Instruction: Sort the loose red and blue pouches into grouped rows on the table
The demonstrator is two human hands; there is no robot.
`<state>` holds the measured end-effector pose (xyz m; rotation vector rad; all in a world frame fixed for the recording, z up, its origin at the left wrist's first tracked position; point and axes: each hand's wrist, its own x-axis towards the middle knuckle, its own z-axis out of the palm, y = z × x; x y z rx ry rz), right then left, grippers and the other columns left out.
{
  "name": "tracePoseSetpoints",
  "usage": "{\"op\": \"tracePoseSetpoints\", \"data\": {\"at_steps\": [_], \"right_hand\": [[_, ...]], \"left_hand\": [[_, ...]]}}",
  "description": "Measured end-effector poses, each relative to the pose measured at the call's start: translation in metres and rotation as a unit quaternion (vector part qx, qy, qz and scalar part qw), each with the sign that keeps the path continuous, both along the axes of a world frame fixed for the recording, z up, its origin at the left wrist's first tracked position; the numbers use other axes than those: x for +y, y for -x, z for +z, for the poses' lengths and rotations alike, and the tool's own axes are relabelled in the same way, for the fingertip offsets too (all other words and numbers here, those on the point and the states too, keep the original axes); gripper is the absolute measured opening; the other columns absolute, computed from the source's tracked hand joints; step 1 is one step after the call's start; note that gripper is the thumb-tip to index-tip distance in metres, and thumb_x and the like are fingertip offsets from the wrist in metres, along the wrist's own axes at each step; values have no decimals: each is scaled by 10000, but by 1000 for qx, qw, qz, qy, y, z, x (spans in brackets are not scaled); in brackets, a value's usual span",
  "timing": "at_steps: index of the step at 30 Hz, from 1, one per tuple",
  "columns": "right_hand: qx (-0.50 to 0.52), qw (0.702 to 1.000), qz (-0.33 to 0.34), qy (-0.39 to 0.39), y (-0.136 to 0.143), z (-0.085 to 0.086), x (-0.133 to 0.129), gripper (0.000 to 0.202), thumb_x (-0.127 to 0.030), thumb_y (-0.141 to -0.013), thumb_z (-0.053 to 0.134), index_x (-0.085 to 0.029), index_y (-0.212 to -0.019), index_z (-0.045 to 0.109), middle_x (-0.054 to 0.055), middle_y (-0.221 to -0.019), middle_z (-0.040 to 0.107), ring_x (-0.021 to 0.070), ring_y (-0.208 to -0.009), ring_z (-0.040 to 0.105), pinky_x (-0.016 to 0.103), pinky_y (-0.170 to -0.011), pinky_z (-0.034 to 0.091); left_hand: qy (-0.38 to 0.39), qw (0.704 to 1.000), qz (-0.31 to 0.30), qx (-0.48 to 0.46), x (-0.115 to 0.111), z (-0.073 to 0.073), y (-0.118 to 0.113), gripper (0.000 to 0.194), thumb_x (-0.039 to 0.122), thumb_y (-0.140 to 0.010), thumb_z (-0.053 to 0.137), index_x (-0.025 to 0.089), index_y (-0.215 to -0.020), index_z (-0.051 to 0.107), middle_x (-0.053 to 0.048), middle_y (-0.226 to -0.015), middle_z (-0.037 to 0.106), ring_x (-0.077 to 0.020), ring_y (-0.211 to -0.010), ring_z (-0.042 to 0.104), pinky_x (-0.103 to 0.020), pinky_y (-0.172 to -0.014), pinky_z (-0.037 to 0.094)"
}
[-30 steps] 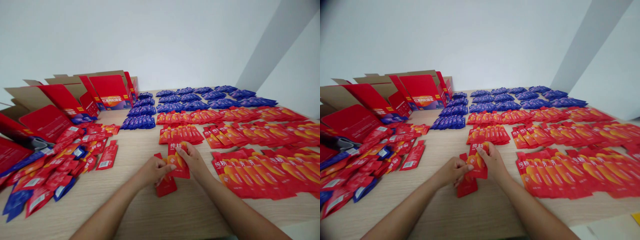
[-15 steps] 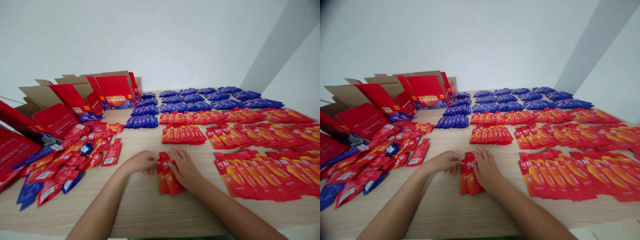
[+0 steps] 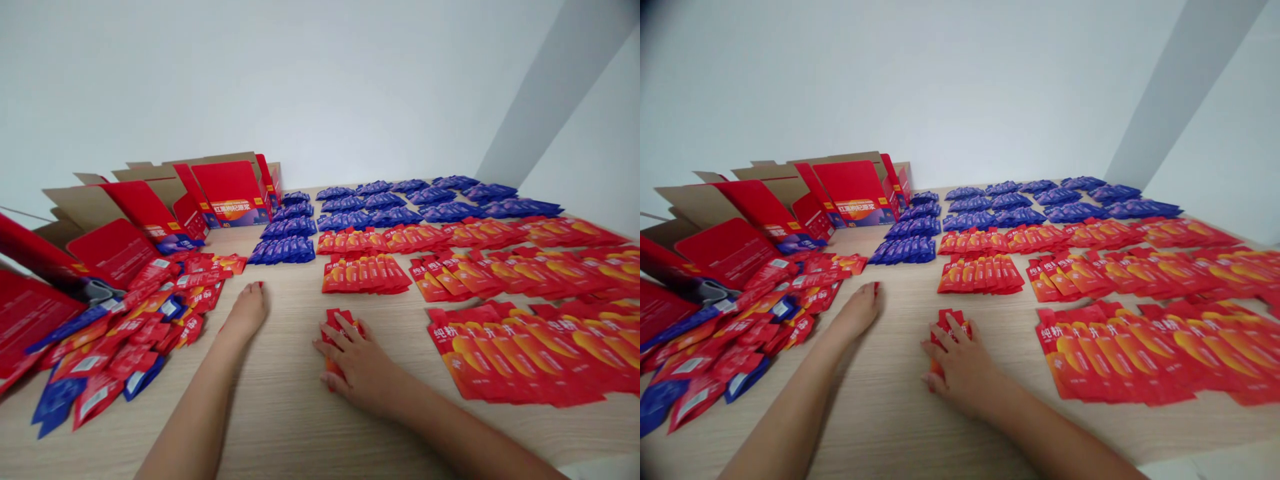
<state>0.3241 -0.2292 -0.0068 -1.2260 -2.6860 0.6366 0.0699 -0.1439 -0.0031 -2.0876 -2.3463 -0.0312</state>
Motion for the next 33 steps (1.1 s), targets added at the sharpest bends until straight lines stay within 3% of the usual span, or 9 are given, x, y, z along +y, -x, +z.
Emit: {"op": "tracePoseSetpoints", "data": {"at_steps": [7, 10, 12, 15, 17, 20, 24, 29, 33], "right_hand": [[61, 997, -32, -32, -2, 2, 0, 502, -468, -926, 401, -203, -1345, 479, 102, -1462, 398, 301, -1385, 241, 564, -1115, 107], [178, 978, -89, -60, 0, 2, 4, 477, -359, -917, 437, -138, -1339, 457, 157, -1409, 449, 251, -1326, 359, 488, -1112, 230], [283, 947, -144, -55, 0, 2, 7, 490, -340, -898, 462, -147, -1346, 426, 166, -1373, 479, 248, -1279, 419, 474, -1074, 311], [430, 880, -203, 26, 0, 6, 12, 456, -366, -846, 540, -197, -1265, 477, 128, -1261, 571, 250, -1151, 538, 447, -970, 429], [496, 838, -197, 114, 0, 9, 15, 342, -376, -808, 590, -200, -1101, 573, 84, -1088, 660, 233, -996, 617, 390, -867, 492], [542, 797, -182, 193, 0, 12, 16, 210, -348, -760, 647, -194, -902, 638, 32, -882, 694, 204, -839, 634, 330, -780, 503], [547, 791, -211, 173, -2, 11, 18, 150, -343, -753, 645, -192, -755, 643, 0, -737, 655, 172, -716, 591, 280, -682, 471], [508, 811, -262, 127, -6, 11, 20, 400, -502, -803, 543, -199, -548, 481, -40, -509, 468, 114, -487, 413, 230, -467, 339], [518, 785, -316, 123, -13, 15, 25, 471, -618, -800, 480, -217, -566, 397, -47, -482, 422, 106, -444, 358, 233, -417, 303]], "left_hand": [[-4, 995, -81, -49, -4, 15, -22, 366, 34, -786, 353, 71, -1025, 628, -169, -1108, 650, -222, -1074, 591, -308, -957, 420], [-38, 975, -114, -189, -14, 30, -32, 393, 78, -791, 374, 135, -1100, 611, -101, -1146, 657, -204, -1085, 586, -301, -965, 415], [-25, 915, -132, -380, -27, 39, -47, 331, 236, -824, 445, 160, -1103, 607, -74, -1103, 678, -219, -1044, 604, -316, -924, 447], [109, 767, -140, -617, -49, 43, -78, 392, 412, -723, 620, 153, -1016, 622, -65, -947, 706, -227, -885, 642, -313, -777, 499], [191, 682, -131, -694, -60, 39, -96, 397, 394, -637, 711, 145, -936, 628, -53, -858, 702, -194, -775, 635, -285, -702, 493], [228, 611, -106, -751, -66, 29, -110, 356, 333, -572, 770, 144, -833, 618, -20, -755, 677, -143, -682, 599, -248, -660, 470], [241, 588, -85, -767, -69, 19, -114, 351, 323, -585, 779, 144, -833, 607, -3, -700, 658, -133, -660, 597, -244, -656, 465], [258, 585, -74, -766, -75, 20, -119, 390, 374, -569, 796, 142, -806, 592, -3, -686, 663, -132, -616, 603, -253, -635, 475], [330, 601, -108, -720, -74, 26, -116, 415, 454, -596, 770, 127, -802, 620, -17, -679, 677, -142, -621, 631, -247, -623, 489]]}}
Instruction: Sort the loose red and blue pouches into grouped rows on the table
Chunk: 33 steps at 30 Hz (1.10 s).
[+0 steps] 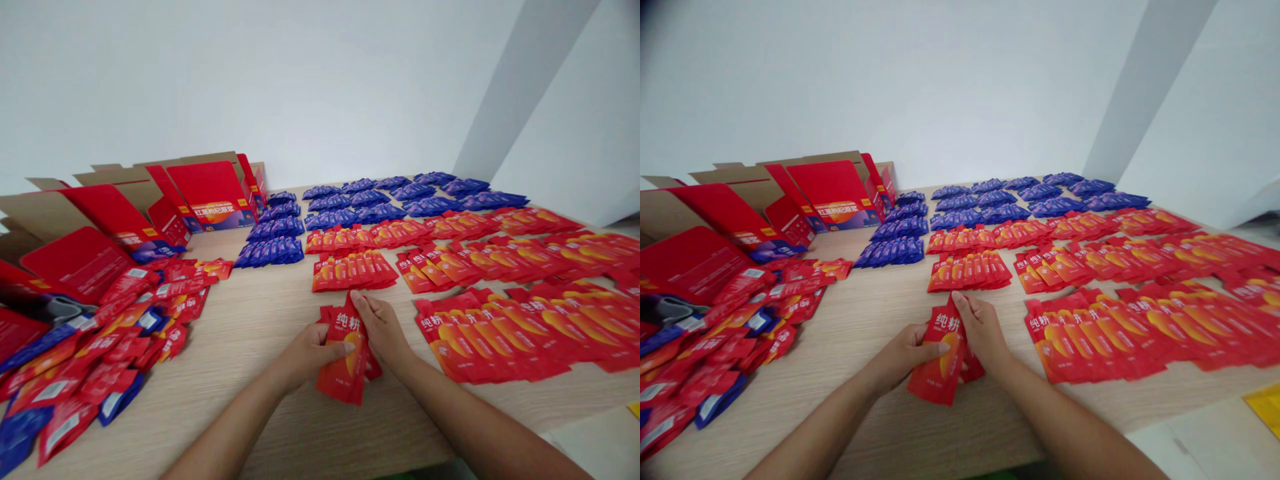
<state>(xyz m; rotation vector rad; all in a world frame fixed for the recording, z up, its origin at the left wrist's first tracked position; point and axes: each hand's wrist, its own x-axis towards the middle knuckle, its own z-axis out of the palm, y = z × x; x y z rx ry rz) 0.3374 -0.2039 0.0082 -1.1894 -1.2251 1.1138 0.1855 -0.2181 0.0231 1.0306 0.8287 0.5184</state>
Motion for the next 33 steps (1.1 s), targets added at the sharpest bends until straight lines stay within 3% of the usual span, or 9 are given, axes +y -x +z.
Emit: {"op": "tracePoseSetpoints", "data": {"at_steps": [3, 11, 17, 22, 24, 26, 28, 31, 33], "right_hand": [[-26, 999, -15, -12, -8, 3, 7, 479, -639, -789, 473, -217, -580, 390, -36, -513, 440, 114, -478, 385, 237, -437, 335], [-251, 964, 87, -20, -31, -11, 32, 529, -636, -828, 370, -226, -496, 327, -53, -436, 342, 102, -419, 320, 237, -415, 238], [-354, 933, 37, -50, -31, -13, 34, 361, -454, -888, 423, -214, -627, 498, 1, -570, 518, 157, -554, 474, 267, -562, 326], [-421, 887, 38, -184, -16, -13, 17, 253, -312, -933, 369, -179, -912, 583, 104, -930, 627, 234, -899, 554, 359, -822, 420], [-413, 882, 52, -220, -13, -15, 14, 259, -264, -940, 339, -178, -945, 584, 112, -969, 622, 238, -932, 546, 382, -862, 428], [-388, 893, 45, -222, -14, -16, 15, 275, -254, -944, 319, -183, -934, 584, 112, -956, 624, 237, -921, 549, 391, -859, 439], [-354, 911, 17, -211, -17, -16, 18, 289, -270, -944, 309, -189, -911, 585, 103, -923, 629, 232, -900, 560, 389, -845, 444], [-275, 944, -27, -179, -23, -14, 25, 273, -315, -933, 337, -198, -906, 582, 86, -921, 635, 218, -910, 573, 368, -853, 437], [-221, 963, -39, -151, -24, -13, 27, 265, -336, -924, 354, -197, -912, 579, 77, -935, 639, 208, -921, 579, 351, -858, 435]], "left_hand": [[16, 992, -121, 18, 0, 2, 3, 428, 526, -671, 697, 129, -817, 632, -33, -671, 692, -143, -545, 633, -240, -528, 487], [9, 934, -344, 93, -6, 2, 0, 658, 729, -779, 383, 148, -588, 626, -48, -419, 608, -126, -339, 536, -234, -406, 444], [-45, 964, -211, 153, 11, -9, 9, 640, 743, -746, 381, 155, -569, 562, -11, -383, 563, -89, -278, 430, -204, -353, 354], [-82, 972, -91, 200, 23, -14, 14, 568, 697, -761, 379, 172, -592, 515, 17, -397, 532, -92, -304, 434, -208, -361, 336], [-150, 961, -25, 229, 21, -11, 14, 498, 626, -795, 401, 179, -606, 510, 27, -427, 527, -94, -349, 447, -214, -396, 360], [-290, 923, 18, 251, 14, -7, 10, 400, 532, -818, 469, 174, -666, 562, -4, -560, 606, -117, -501, 539, -241, -524, 446], [-447, 858, -23, 251, 2, -4, 3, 283, 435, -821, 542, 170, -839, 640, -65, -857, 690, -171, -822, 618, -300, -776, 487], [-590, 749, -155, 259, -13, -10, -10, 479, 380, -817, 580, 155, -1238, 542, -135, -1317, 544, -251, -1260, 438, -415, -1074, 313], [-621, 700, -200, 291, -19, -19, -18, 615, 417, -846, 535, 133, -1374, 398, -151, -1432, 428, -266, -1358, 317, -472, -1131, 202]]}}
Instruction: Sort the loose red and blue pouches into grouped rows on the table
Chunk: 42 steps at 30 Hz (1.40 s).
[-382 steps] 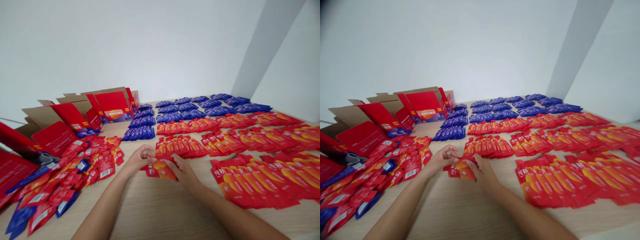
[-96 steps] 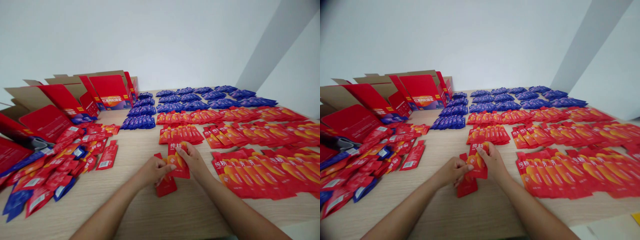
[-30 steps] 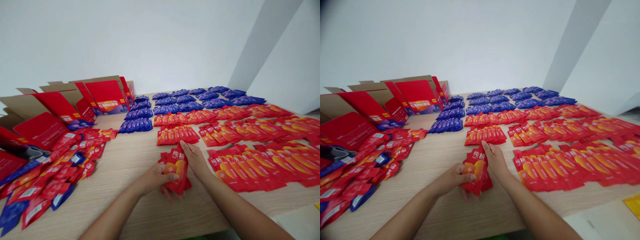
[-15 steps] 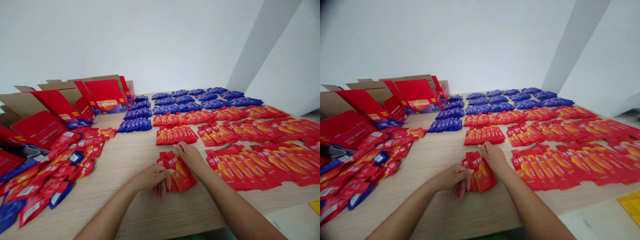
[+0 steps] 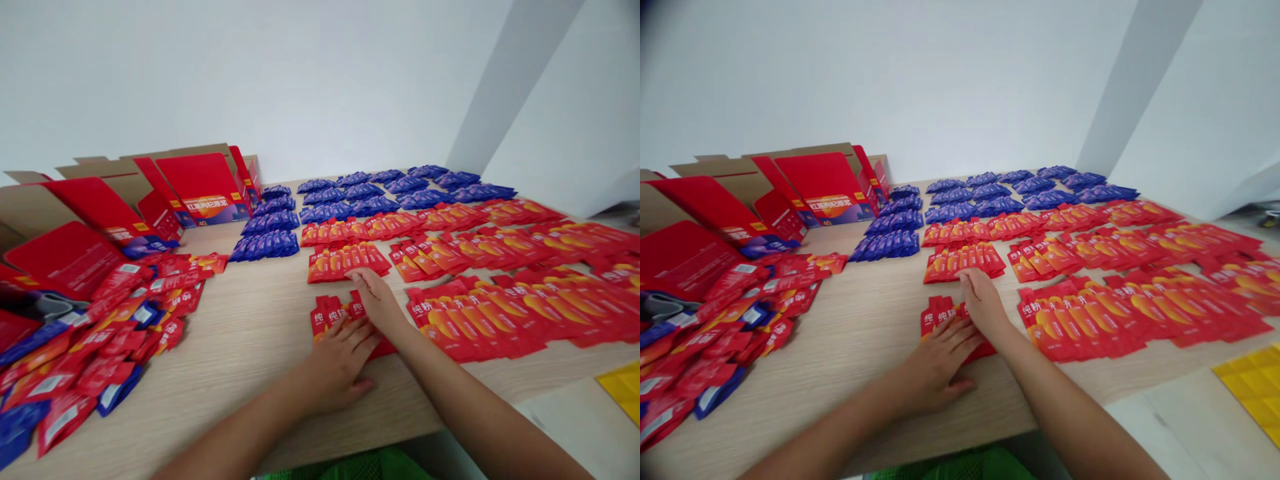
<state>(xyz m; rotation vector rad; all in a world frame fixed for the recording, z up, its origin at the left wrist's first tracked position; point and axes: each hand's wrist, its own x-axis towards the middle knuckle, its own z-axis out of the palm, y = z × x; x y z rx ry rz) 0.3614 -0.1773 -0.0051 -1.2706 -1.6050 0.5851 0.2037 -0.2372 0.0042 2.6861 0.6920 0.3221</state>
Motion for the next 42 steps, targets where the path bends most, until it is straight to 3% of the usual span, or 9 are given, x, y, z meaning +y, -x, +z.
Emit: {"op": "tracePoseSetpoints", "data": {"at_steps": [8, 14, 18, 24, 27, 30, 32, 35, 42], "right_hand": [[48, 998, -7, 37, -2, 1, 1, 277, -357, -911, 358, -190, -911, 580, 59, -949, 649, 185, -926, 590, 316, -856, 432], [33, 999, 2, 36, 2, -3, 1, 310, -382, -902, 347, -192, -854, 587, 69, -890, 651, 204, -895, 600, 335, -838, 443], [26, 999, 24, 21, 5, -7, 0, 310, -381, -901, 350, -203, -848, 598, 83, -895, 661, 226, -913, 603, 361, -844, 445], [-74, 993, 87, -29, 8, -7, -6, 293, -343, -932, 349, -203, -931, 605, 96, -942, 660, 235, -910, 586, 386, -844, 441], [-133, 977, 163, -40, 15, -6, -16, 277, -302, -949, 360, -190, -977, 612, 100, -990, 657, 225, -962, 572, 383, -879, 438], [-190, 959, 208, -33, 22, -8, -23, 263, -279, -952, 396, -179, -1044, 621, 97, -1079, 646, 222, -1047, 544, 386, -946, 417], [-226, 949, 216, -29, 26, -10, -26, 256, -280, -948, 424, -180, -1053, 635, 92, -1117, 638, 228, -1085, 528, 397, -981, 397], [-253, 943, 216, -26, 29, -10, -26, 261, -272, -950, 431, -171, -1063, 644, 95, -1163, 627, 231, -1124, 512, 402, -1009, 378], [-266, 940, 213, -17, 28, -7, -25, 270, -246, -954, 421, -153, -1075, 644, 101, -1176, 620, 222, -1132, 511, 395, -1018, 380]], "left_hand": [[-113, 989, 19, 91, -5, -27, -20, 661, 570, -880, 373, 102, -1340, 454, -190, -1358, 504, -325, -1327, 372, -596, -1120, 90], [-150, 984, 26, 94, -13, -30, -22, 744, 628, -855, 350, 58, -1315, 479, -219, -1361, 489, -359, -1334, 346, -607, -1115, 97], [-152, 988, 37, 5, -10, -23, -9, 590, 541, -905, 340, 144, -1321, 475, -134, -1347, 533, -272, -1321, 387, -524, -1137, 157], [-180, 935, 270, -142, 56, 1, 51, 299, 243, -929, 361, 196, -1100, 602, -82, -1198, 640, -177, -1174, 531, -463, -1110, 257], [-189, 882, 428, -61, 105, 2, 108, 348, 264, -903, 393, 151, -1192, 550, -131, -1303, 561, -238, -1249, 461, -502, -1090, 272], [-133, 787, 598, 68, 140, -3, 165, 500, 292, -896, 370, 78, -1345, 415, -197, -1445, 387, -312, -1355, 309, -558, -1083, 243], [-108, 761, 632, 96, 153, -6, 196, 571, 340, -886, 374, 46, -1376, 381, -240, -1468, 324, -396, -1369, 243, -647, -1045, 213], [-74, 761, 631, 128, 162, -10, 222, 656, 484, -860, 392, 115, -1402, 385, -208, -1482, 320, -447, -1358, 231, -687, -1031, 167], [-43, 771, 582, 255, 141, -11, 214, 743, 622, -858, 250, 147, -1417, 366, -185, -1495, 304, -413, -1384, 196, -703, -1033, 110]]}}
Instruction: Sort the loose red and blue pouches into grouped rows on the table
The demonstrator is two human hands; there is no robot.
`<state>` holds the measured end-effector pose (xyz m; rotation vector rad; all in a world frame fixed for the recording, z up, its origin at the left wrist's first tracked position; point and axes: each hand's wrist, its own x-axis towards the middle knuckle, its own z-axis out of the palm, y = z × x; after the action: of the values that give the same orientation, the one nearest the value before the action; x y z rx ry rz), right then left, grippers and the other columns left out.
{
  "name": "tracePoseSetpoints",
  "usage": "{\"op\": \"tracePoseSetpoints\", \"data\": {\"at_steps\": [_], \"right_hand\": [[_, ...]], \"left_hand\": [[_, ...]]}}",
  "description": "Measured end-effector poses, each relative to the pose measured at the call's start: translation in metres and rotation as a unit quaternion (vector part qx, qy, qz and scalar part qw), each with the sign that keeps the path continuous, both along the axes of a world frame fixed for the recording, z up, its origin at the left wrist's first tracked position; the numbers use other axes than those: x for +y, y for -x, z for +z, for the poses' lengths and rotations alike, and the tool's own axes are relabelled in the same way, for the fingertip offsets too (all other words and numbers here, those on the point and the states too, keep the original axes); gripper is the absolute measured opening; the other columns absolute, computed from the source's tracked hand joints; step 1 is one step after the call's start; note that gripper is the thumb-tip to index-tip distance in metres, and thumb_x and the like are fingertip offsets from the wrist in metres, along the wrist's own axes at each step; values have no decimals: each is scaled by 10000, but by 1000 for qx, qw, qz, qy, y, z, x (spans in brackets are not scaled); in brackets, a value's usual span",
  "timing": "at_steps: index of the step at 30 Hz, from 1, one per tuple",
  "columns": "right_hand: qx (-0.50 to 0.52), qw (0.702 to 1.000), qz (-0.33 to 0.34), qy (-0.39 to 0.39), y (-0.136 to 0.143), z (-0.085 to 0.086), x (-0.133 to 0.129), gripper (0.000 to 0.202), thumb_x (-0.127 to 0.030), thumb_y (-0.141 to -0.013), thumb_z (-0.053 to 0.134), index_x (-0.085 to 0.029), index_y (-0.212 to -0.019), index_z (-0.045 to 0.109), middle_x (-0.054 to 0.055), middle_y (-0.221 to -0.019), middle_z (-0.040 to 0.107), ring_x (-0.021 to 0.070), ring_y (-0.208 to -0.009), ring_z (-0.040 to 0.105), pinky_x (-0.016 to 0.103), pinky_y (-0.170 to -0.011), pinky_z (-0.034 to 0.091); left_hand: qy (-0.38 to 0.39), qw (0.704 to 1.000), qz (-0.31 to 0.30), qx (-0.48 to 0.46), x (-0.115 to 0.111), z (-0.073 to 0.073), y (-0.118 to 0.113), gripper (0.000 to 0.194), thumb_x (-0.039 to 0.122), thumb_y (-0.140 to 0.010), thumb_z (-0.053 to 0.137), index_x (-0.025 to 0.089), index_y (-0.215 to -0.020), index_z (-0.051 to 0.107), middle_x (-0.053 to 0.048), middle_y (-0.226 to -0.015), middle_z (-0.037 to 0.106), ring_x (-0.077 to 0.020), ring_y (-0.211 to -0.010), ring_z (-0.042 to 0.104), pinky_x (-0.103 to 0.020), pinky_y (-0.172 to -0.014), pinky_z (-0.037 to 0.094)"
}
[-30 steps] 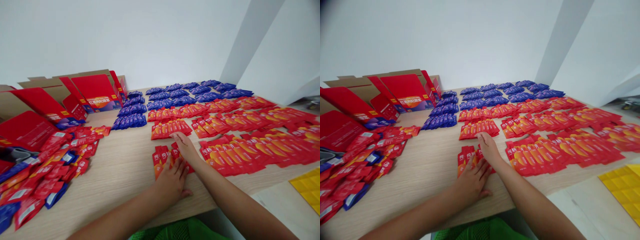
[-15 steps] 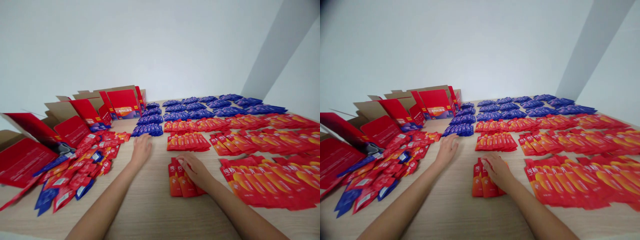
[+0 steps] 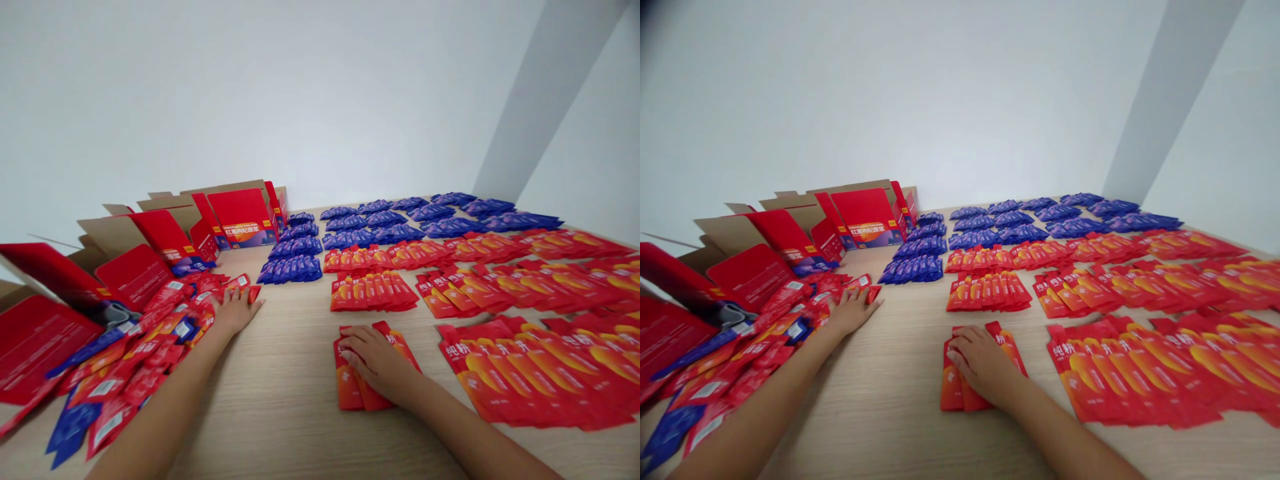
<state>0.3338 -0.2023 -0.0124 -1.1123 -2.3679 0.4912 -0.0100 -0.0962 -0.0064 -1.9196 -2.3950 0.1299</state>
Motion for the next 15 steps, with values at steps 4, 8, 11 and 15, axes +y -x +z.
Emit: {"op": "tracePoseSetpoints", "data": {"at_steps": [4, 8, 11, 15], "right_hand": [[-3, 1000, 1, -2, 0, -1, 0, 264, -242, -949, 428, -162, -1079, 644, 92, -1158, 628, 219, -1125, 513, 397, -1026, 375], [-11, 1000, 1, -13, 0, -3, 1, 270, -244, -947, 425, -163, -1088, 641, 103, -1162, 628, 226, -1131, 513, 412, -1024, 378], [9, 1000, 0, -13, -1, -5, 1, 269, -241, -946, 420, -157, -1064, 647, 112, -1154, 629, 228, -1129, 514, 416, -1019, 384], [113, 994, -3, 9, -1, -2, 1, 278, -236, -942, 393, -164, -1005, 654, 113, -1095, 648, 215, -1075, 545, 397, -976, 423]], "left_hand": [[5, 997, -63, 43, -35, 6, -29, 658, 528, -893, 302, 74, -1343, 457, -238, -1412, 419, -380, -1353, 303, -661, -1051, 168], [35, 983, -175, 52, -70, 2, -70, 524, 278, -898, 392, 2, -1342, 431, -265, -1350, 480, -318, -1273, 452, -458, -1040, 359], [20, 964, -256, 74, -85, -5, -95, 484, 134, -863, 408, 17, -1331, 451, -262, -1318, 511, -307, -1236, 497, -404, -983, 434], [-84, 939, -330, 47, -86, -2, -102, 421, 144, -860, 429, 81, -1266, 521, -208, -1249, 594, -264, -1106, 608, -353, -880, 512]]}}
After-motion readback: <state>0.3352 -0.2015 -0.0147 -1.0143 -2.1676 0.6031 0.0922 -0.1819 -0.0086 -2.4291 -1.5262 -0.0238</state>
